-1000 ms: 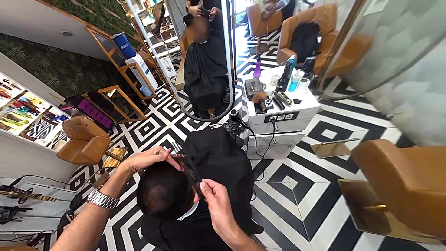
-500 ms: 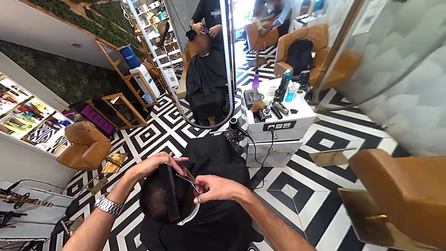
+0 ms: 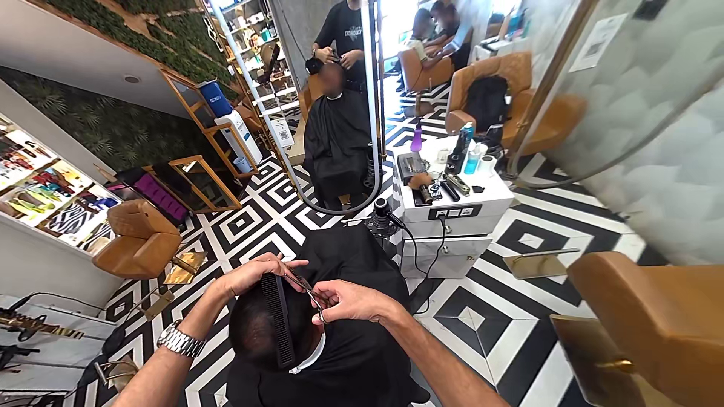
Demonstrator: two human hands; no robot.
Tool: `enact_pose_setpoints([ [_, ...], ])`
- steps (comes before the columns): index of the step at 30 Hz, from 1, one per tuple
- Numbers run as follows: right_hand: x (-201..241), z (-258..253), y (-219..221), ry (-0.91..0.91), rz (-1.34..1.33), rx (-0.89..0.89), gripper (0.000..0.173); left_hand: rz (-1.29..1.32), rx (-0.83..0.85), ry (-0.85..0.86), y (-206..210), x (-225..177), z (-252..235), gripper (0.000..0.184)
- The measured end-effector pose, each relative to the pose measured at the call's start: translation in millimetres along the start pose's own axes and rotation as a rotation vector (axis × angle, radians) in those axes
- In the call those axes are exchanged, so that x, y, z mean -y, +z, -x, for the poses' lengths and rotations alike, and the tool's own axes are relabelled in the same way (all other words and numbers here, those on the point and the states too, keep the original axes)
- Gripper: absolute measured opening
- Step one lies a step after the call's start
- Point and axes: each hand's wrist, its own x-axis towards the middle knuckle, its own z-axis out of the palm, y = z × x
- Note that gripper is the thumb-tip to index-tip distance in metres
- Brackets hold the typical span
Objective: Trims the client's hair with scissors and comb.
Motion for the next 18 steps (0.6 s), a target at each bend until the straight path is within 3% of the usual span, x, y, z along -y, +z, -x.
enact_pose_setpoints([
  [13,7,0,-14,0.031,-0.02,0.037,0.017,-0.031,0.019,0.03,2,-2,0,0.058],
  [15,2,2,-14,0.014,-0.026,-0.078,0.014,0.016,0.032,0.106,3,-5,-2,0.059],
  [18,-12,7,-5,-0.205,-0.181,-0.391,0.022,0.088,-0.108,0.24,2,-14,-4,0.065],
])
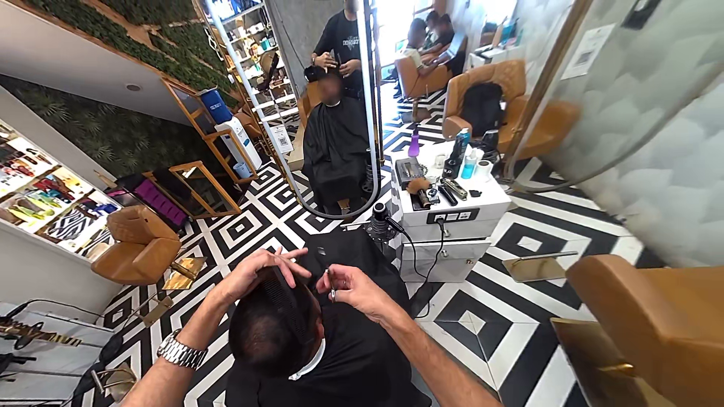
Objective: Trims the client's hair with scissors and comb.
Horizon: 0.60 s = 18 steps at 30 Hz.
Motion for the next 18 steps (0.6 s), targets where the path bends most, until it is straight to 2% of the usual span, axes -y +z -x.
enact_pose_setpoints([
  [2,-4,9,14,-0.128,-0.116,-0.114,0.023,0.007,-0.142,0.025,1,-7,-6,0.069],
  [3,-4,14,22,-0.129,-0.115,-0.107,0.023,0.012,-0.202,0.026,3,-10,-10,0.07],
  [5,-2,22,36,-0.072,-0.097,-0.074,0.027,0.054,-0.297,0.022,11,-12,-17,0.07],
  [6,-3,23,40,-0.056,-0.083,-0.119,0.024,0.062,-0.338,0.0,13,-10,-20,0.069],
  [9,-20,8,30,0.057,0.12,-0.427,0.021,-0.045,-0.477,-0.192,7,-5,-17,0.061],
  [11,-38,-5,19,0.221,0.162,-0.5,0.02,-0.064,-0.535,-0.298,-8,8,-6,0.063],
  [13,-50,-7,17,0.297,0.109,-0.413,0.02,0.027,-0.514,-0.323,-29,30,13,0.064],
  [16,-49,6,28,0.238,-0.009,-0.308,0.021,0.148,-0.292,-0.311,-50,55,47,0.067],
  [18,-43,19,39,0.224,-0.083,-0.257,0.022,0.147,-0.142,-0.322,-47,59,62,0.06],
])
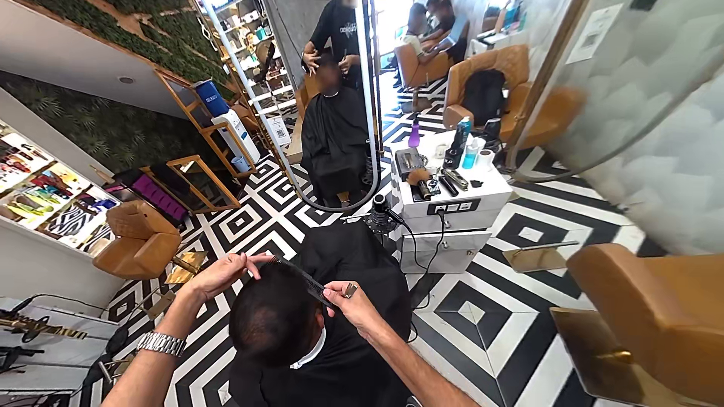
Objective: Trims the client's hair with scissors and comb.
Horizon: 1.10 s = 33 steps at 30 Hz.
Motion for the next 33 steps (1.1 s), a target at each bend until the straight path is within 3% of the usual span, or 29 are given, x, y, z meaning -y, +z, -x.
enact_pose_setpoints([
  [4,7,31,23,0.072,-0.214,0.081,0.02,-0.152,0.302,0.117,25,-24,-1,0.034],
  [6,12,43,27,0.121,-0.335,0.099,0.02,-0.305,0.328,0.139,42,-42,-4,0.021],
  [10,23,55,27,0.155,-0.491,0.073,0.02,-0.466,0.25,0.09,58,-60,-3,0.019],
  [12,26,60,32,0.075,-0.491,-0.023,0.022,-0.425,0.215,0.132,61,-59,-2,0.031],
  [13,26,62,36,0.007,-0.409,-0.062,0.023,-0.386,0.195,0.158,62,-56,-2,0.046],
  [15,25,69,40,-0.094,-0.058,-0.019,0.027,-0.332,0.144,0.079,61,-53,0,0.066],
  [17,25,70,37,-0.031,0.23,0.126,0.038,-0.276,0.104,0.025,66,-55,0,0.058],
  [18,23,66,34,0.025,0.242,0.154,0.045,-0.264,0.109,0.033,68,-57,-1,0.057],
  [20,15,48,18,0.139,-0.012,0.111,0.044,-0.309,0.138,0.08,70,-59,-3,0.063],
  [23,13,18,-20,0.256,-0.32,0.132,0.026,-0.332,0.162,0.125,70,-57,-2,0.063],
  [25,29,14,-28,0.178,-0.048,0.285,0.017,-0.335,0.168,0.143,69,-56,-3,0.062],
  [29,64,14,-16,0.022,0.633,0.522,0.045,-0.321,0.154,0.137,73,-57,-4,0.059],
  [33,77,2,-9,-0.071,0.661,0.58,0.041,-0.359,0.148,0.166,70,-55,-6,0.058],
])
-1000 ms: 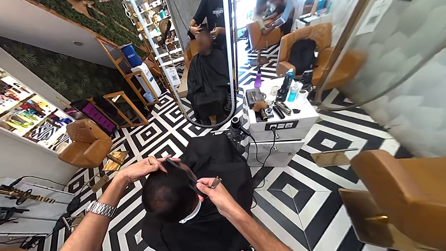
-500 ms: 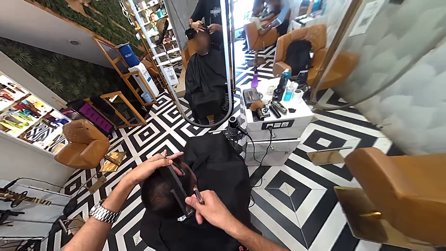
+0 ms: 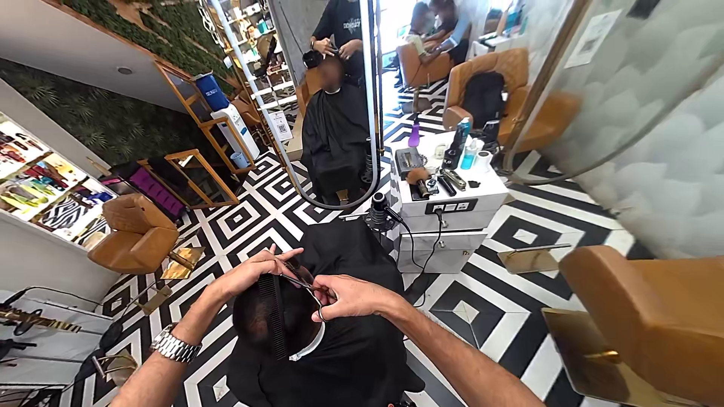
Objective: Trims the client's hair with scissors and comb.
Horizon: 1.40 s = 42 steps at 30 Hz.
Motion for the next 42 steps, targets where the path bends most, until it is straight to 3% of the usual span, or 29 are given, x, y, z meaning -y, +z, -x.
enact_pose_setpoints([
  [5,0,-10,-5,-0.001,-0.04,0.022,0.019,-0.022,0.04,0.064,-1,4,0,0.058],
  [9,-5,-4,-11,-0.032,-0.122,-0.063,0.015,-0.013,0.028,0.126,0,-2,1,0.063],
  [13,-27,8,-1,-0.194,-0.593,-0.38,0.021,0.125,-0.205,0.269,-2,-17,-4,0.069],
  [18,-44,19,19,-0.157,-1.244,-0.521,0.034,0.3,-0.353,0.253,-4,-29,-10,0.073],
  [20,-45,19,29,-0.106,-1.165,-0.542,0.031,0.322,-0.371,0.242,1,-30,-14,0.073],
  [23,-26,16,47,-0.13,-0.818,-0.409,0.038,0.296,-0.387,0.226,13,-30,-23,0.072],
  [25,-18,7,59,-0.166,-0.668,-0.53,0.031,0.208,-0.415,0.175,18,-30,-26,0.07],
  [28,-32,-10,54,-0.011,-0.435,-0.809,0.029,0.061,-0.552,0.028,11,-27,-20,0.057],
  [31,-52,-19,48,0.139,-0.379,-0.756,0.029,0.085,-0.655,-0.041,-9,-3,-4,0.061],
  [33,-52,-15,56,0.143,-0.41,-0.625,0.029,0.173,-0.562,0.013,-23,21,15,0.066],
  [35,-46,-6,70,0.115,-0.49,-0.519,0.03,0.147,-0.342,0.067,-29,41,36,0.065],
  [38,-34,7,91,0.091,-0.7,-0.395,0.029,-0.027,-0.054,0.15,-15,42,46,0.04],
  [40,-26,14,100,0.082,-0.851,-0.331,0.027,-0.131,0.026,0.202,1,25,39,0.03],
  [42,-19,21,102,0.067,-0.978,-0.314,0.027,-0.192,0.001,0.201,11,10,32,0.034],
])
